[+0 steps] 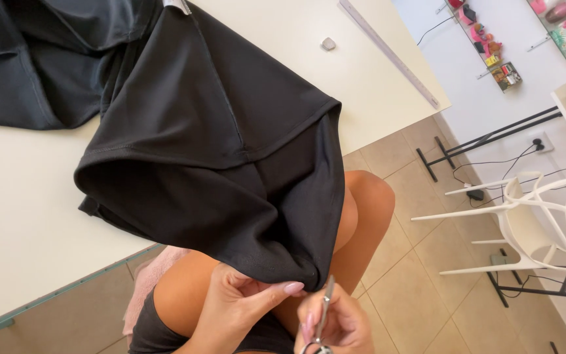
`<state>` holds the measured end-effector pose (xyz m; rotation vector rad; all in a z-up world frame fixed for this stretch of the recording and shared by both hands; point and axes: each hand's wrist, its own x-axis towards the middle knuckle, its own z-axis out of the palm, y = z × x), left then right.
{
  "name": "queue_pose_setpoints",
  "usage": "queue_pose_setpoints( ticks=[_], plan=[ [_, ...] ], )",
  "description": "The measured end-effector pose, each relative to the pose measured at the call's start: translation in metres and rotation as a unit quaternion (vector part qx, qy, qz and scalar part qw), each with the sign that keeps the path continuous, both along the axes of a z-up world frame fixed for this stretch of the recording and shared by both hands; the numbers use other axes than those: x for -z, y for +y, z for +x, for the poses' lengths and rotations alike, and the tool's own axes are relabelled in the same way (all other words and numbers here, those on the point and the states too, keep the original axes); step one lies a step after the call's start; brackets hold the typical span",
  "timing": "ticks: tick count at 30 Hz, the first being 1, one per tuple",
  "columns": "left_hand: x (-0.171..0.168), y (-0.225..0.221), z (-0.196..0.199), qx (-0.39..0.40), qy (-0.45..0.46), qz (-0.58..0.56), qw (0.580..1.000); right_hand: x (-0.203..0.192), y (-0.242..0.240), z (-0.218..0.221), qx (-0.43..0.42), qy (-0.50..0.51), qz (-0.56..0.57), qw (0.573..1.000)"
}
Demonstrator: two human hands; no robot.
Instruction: Measuring, marking, and cutting black fabric on a table to prepare garment pieces
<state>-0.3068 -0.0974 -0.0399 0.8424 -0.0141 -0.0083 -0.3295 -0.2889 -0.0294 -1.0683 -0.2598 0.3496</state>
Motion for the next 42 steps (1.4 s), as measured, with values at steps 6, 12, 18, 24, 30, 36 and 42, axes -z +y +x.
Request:
queue_pose_setpoints(
  ticks=[6,12,18,24,30,36,42],
  plan=[
    [0.008,-0.003,-0.004,-0.002,0.028,0.037,0.999,0.002,0.01,0.005,-0.015,-0.076,-0.088,0.993],
    [-0.015,-0.006,-0.008,0.157,0.074,-0.099,0.98,0.008,0.016,-0.007,0.022,0.003,-0.072,0.997],
    [-0.015,-0.009,-0.01,0.146,0.104,-0.117,0.977,0.012,0.017,-0.01,0.018,-0.027,-0.057,0.998],
    [-0.023,-0.006,-0.009,0.177,0.076,-0.116,0.974,0.018,0.018,-0.015,0.026,-0.007,-0.016,1.0],
    [-0.026,-0.004,-0.006,0.193,0.064,-0.117,0.972,0.02,0.014,-0.013,-0.002,-0.01,0.014,1.0],
    [-0.021,-0.008,-0.008,0.189,0.09,-0.107,0.972,0.023,0.014,-0.018,0.035,0.004,0.007,0.999],
    [-0.018,-0.01,-0.011,0.179,0.08,-0.088,0.977,0.028,0.016,-0.023,0.052,0.003,0.012,0.999]
  ],
)
